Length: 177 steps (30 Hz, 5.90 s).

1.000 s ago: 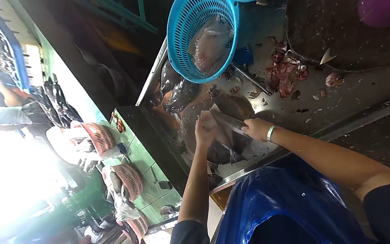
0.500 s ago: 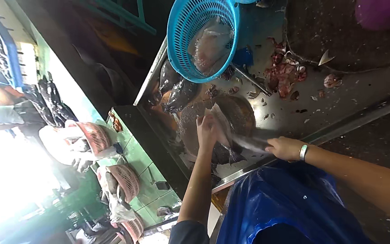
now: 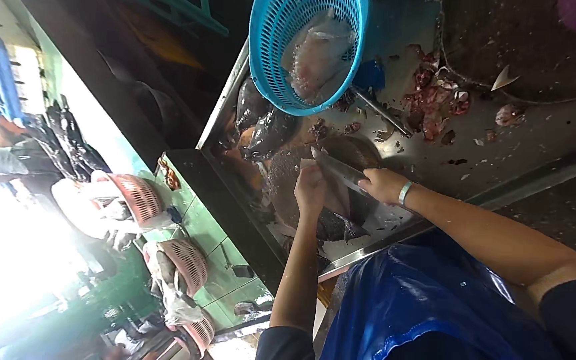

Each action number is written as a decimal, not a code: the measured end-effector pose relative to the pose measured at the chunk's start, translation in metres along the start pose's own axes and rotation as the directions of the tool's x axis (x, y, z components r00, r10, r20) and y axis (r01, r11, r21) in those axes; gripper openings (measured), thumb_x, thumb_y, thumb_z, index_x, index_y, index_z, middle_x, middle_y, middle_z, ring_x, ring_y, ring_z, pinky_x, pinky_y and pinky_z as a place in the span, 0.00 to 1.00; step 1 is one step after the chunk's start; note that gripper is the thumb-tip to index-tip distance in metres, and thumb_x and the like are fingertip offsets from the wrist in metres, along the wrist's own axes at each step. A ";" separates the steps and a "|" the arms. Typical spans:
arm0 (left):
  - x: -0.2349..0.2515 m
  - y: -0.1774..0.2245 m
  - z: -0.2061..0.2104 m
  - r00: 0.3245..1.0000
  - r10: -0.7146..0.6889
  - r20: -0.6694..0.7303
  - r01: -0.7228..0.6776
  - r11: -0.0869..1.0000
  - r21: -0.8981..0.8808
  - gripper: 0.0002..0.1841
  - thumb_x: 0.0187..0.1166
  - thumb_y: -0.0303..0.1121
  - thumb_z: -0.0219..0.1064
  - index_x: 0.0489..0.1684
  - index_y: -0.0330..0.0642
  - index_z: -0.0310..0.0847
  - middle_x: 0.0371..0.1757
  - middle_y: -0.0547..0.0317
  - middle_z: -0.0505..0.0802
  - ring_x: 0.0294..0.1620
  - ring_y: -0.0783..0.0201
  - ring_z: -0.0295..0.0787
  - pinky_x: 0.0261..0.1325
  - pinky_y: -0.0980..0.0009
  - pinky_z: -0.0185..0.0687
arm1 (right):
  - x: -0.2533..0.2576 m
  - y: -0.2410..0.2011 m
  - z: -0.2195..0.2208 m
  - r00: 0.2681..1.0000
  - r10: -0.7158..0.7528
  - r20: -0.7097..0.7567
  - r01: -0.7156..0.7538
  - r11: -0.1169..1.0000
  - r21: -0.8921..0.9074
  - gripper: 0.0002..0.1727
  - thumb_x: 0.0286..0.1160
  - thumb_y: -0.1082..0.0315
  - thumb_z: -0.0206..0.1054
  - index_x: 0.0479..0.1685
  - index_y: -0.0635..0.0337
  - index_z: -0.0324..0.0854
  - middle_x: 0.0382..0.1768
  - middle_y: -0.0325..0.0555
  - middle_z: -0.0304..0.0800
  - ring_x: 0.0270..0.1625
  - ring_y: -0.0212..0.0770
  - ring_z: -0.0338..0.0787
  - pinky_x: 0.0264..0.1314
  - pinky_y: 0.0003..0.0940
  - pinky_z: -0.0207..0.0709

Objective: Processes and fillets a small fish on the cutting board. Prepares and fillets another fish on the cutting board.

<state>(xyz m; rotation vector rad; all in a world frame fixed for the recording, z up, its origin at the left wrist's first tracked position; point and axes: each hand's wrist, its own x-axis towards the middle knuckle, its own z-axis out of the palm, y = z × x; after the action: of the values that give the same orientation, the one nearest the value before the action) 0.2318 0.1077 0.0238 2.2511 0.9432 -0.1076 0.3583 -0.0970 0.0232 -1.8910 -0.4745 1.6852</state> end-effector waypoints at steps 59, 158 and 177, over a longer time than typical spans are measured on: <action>-0.004 -0.049 0.005 0.999 -0.044 0.016 0.040 0.649 -0.759 0.23 0.62 0.18 0.67 0.60 0.38 0.74 0.50 0.53 0.91 0.48 0.62 0.91 0.49 0.62 0.90 | 0.016 -0.051 0.021 0.994 0.022 -0.109 -0.048 0.970 -0.237 0.22 0.95 0.51 0.50 0.58 0.62 0.77 0.40 0.61 0.89 0.47 0.63 0.92 0.48 0.64 0.83; -0.025 -0.079 -0.014 0.968 -0.249 0.042 0.229 0.800 -0.555 0.18 0.79 0.30 0.71 0.65 0.35 0.80 0.51 0.49 0.94 0.50 0.59 0.94 0.56 0.58 0.92 | -0.073 0.014 0.054 0.982 0.190 0.018 -0.151 0.831 -0.535 0.16 0.90 0.51 0.57 0.48 0.52 0.81 0.32 0.51 0.89 0.40 0.56 0.93 0.39 0.60 0.85; -0.021 -0.084 -0.016 0.958 -0.282 -0.042 0.214 0.808 -0.549 0.19 0.74 0.32 0.76 0.61 0.36 0.82 0.49 0.50 0.95 0.47 0.58 0.95 0.53 0.56 0.94 | 0.028 -0.054 0.055 0.992 0.003 -0.128 -0.050 0.929 -0.366 0.22 0.94 0.50 0.50 0.57 0.60 0.78 0.43 0.61 0.90 0.51 0.63 0.93 0.50 0.65 0.84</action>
<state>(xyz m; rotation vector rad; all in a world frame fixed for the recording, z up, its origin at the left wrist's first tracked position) 0.1583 0.1472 -0.0051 1.6173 1.1640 0.1677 0.3139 -0.0285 0.0319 -2.2630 -0.7615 1.5621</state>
